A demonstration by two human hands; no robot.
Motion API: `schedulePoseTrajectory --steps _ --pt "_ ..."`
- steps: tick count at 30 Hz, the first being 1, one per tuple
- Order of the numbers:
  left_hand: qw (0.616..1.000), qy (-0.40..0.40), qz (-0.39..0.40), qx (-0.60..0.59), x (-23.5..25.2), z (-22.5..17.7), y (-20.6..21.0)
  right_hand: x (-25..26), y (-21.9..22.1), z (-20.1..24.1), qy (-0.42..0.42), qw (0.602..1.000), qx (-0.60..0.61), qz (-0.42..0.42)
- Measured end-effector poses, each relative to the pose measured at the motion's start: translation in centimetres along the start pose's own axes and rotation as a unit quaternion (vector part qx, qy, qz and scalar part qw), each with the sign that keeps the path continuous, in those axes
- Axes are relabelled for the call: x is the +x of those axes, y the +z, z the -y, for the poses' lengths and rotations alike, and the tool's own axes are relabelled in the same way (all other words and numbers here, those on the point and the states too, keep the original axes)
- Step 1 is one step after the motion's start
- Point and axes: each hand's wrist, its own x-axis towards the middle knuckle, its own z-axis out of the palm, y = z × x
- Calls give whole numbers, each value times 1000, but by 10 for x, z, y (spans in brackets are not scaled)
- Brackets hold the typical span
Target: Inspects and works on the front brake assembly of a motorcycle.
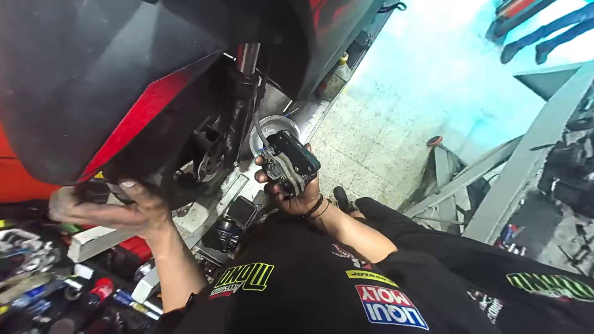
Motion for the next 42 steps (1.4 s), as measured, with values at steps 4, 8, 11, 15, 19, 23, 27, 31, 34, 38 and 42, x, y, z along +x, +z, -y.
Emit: schedulePoseTrajectory --steps 4,8,11,15,19,23,27,31,34,38,42 --pt "999 -2 36 -9 3 11 16 4 -3 -4 2 1000 2 5" --pt "998 -9 58 14 3 31 13 7 -20 -3 37 992 -119 13" --pt "997 -27 79 2 11 50 15 2 -52 -1 36 959 -282 -14" --pt "995 -20 79 -62 35 90 35 6 -94 6 -42 838 -542 -51" --pt "988 -65 96 -98 46 127 57 25 -111 22 -120 716 -679 -110" --pt "982 -118 113 -96 41 156 75 45 -113 31 -206 640 -724 -151" --pt "974 -178 119 -76 25 173 87 67 -115 26 -250 623 -726 -152" --pt "952 -279 124 -33 -4 181 93 84 -121 8 -257 672 -672 -174" --pt "928 -346 140 -7 -25 176 89 92 -125 -3 -253 698 -645 -180" --pt "897 -407 165 42 -52 180 93 101 -122 -11 -247 728 -613 -183" --pt "877 -442 182 54 -75 181 97 105 -126 -21 -243 746 -588 -197"
